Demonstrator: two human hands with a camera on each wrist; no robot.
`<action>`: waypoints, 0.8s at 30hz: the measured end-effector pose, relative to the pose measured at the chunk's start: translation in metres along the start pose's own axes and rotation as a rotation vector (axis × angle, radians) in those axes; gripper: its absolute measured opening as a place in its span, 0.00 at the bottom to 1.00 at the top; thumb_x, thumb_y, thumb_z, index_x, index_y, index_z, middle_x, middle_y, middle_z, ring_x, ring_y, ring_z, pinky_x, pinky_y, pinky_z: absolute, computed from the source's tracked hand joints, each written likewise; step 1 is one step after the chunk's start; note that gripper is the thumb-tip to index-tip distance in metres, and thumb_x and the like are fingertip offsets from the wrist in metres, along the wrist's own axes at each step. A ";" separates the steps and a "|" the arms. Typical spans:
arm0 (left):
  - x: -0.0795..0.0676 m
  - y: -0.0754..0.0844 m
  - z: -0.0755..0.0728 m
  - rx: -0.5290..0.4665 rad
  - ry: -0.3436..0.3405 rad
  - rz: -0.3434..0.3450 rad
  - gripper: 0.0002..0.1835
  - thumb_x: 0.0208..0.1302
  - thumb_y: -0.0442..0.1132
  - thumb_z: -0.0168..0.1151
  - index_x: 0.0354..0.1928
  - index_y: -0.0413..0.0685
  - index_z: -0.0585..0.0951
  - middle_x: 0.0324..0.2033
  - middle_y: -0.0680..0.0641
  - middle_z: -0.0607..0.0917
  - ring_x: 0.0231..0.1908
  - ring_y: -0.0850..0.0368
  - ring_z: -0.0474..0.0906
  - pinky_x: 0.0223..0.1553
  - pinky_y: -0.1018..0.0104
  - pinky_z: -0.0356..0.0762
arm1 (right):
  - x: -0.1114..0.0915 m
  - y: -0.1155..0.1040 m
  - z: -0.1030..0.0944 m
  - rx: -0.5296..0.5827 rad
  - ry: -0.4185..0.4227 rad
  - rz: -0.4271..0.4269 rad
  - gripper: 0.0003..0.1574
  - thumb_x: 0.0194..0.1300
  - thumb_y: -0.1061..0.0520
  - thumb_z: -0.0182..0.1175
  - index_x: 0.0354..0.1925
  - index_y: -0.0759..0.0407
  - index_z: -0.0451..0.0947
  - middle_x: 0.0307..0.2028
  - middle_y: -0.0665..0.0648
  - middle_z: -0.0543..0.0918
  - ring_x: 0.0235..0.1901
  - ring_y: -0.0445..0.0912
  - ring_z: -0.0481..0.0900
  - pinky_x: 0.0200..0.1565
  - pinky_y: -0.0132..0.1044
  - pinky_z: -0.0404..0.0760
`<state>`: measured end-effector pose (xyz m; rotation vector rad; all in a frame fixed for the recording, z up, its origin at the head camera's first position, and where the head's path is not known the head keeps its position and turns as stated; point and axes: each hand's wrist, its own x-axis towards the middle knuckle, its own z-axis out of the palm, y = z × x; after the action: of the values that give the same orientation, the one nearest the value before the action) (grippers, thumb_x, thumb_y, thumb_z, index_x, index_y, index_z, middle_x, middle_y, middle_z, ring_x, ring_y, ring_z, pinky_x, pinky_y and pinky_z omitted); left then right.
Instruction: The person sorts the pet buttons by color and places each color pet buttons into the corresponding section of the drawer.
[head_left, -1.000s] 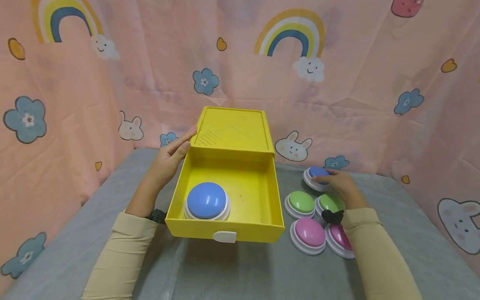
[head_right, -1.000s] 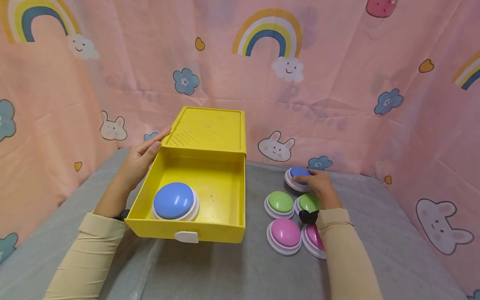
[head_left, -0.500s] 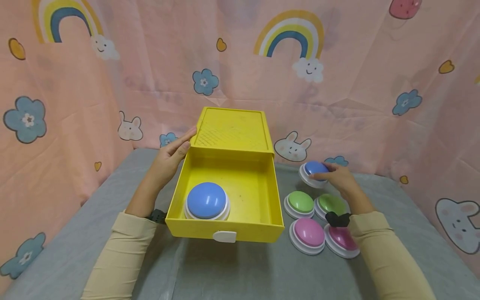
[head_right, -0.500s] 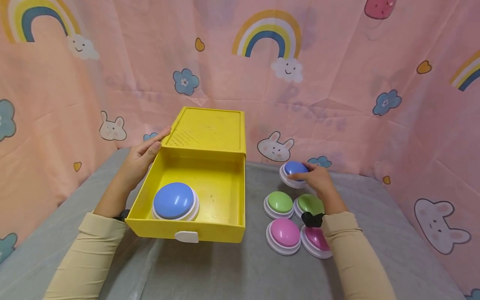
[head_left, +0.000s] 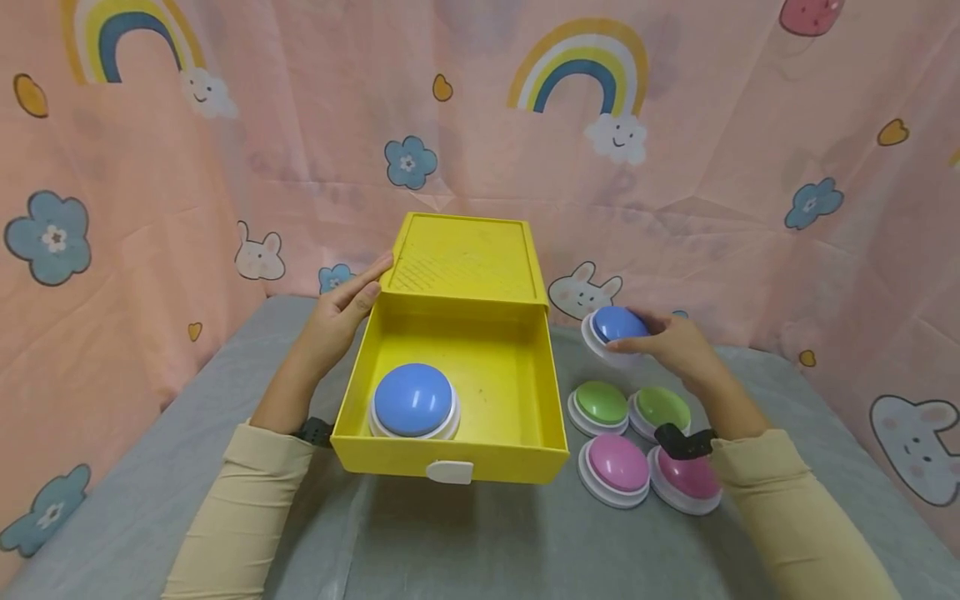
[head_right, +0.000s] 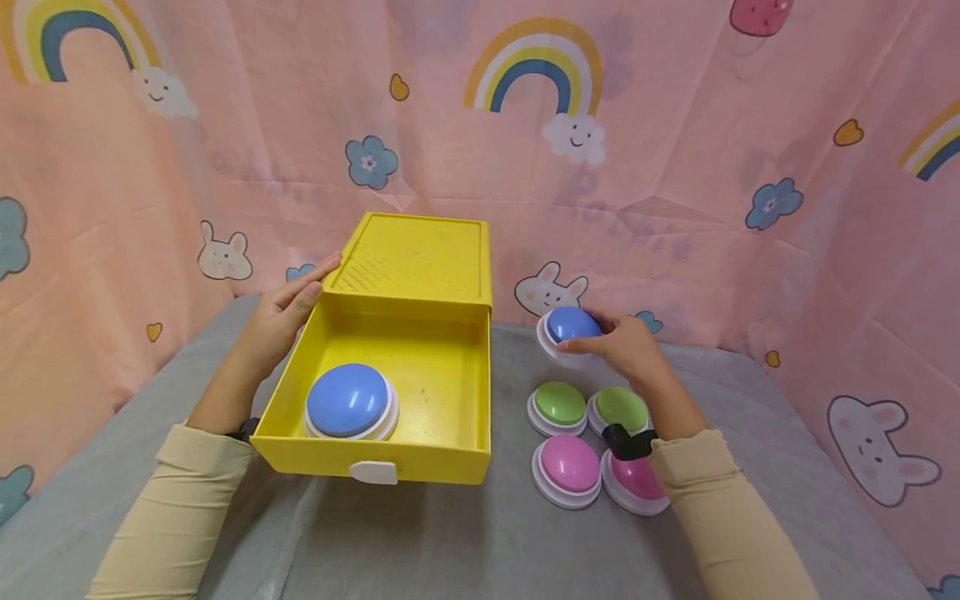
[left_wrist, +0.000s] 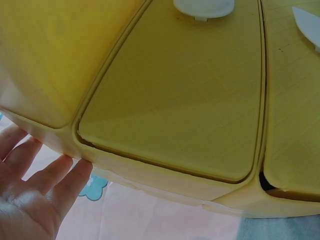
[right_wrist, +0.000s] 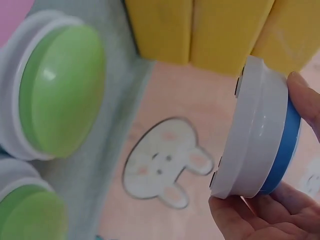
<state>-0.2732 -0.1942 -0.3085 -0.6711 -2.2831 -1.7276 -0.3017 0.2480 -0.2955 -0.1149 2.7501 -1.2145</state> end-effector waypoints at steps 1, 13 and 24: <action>0.000 0.000 0.000 0.002 0.000 -0.001 0.26 0.80 0.50 0.43 0.76 0.58 0.63 0.78 0.55 0.56 0.78 0.60 0.50 0.74 0.50 0.62 | -0.002 -0.004 0.001 -0.006 -0.005 0.000 0.60 0.58 0.40 0.71 0.78 0.52 0.53 0.76 0.68 0.56 0.72 0.66 0.57 0.71 0.65 0.61; 0.000 0.001 0.000 -0.008 -0.001 -0.001 0.26 0.80 0.49 0.42 0.76 0.56 0.62 0.78 0.52 0.56 0.78 0.59 0.51 0.74 0.50 0.62 | -0.025 -0.028 0.004 -0.042 -0.003 -0.017 0.59 0.58 0.37 0.70 0.78 0.51 0.54 0.75 0.68 0.58 0.72 0.67 0.58 0.70 0.64 0.65; 0.000 0.001 0.000 -0.003 -0.003 -0.006 0.26 0.80 0.50 0.42 0.76 0.57 0.62 0.78 0.53 0.56 0.78 0.59 0.51 0.74 0.49 0.61 | -0.036 -0.037 0.005 -0.059 0.005 -0.026 0.60 0.57 0.33 0.69 0.78 0.48 0.54 0.75 0.68 0.58 0.71 0.67 0.60 0.68 0.65 0.67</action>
<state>-0.2728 -0.1935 -0.3074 -0.6688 -2.2868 -1.7341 -0.2645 0.2238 -0.2682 -0.1543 2.7982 -1.1409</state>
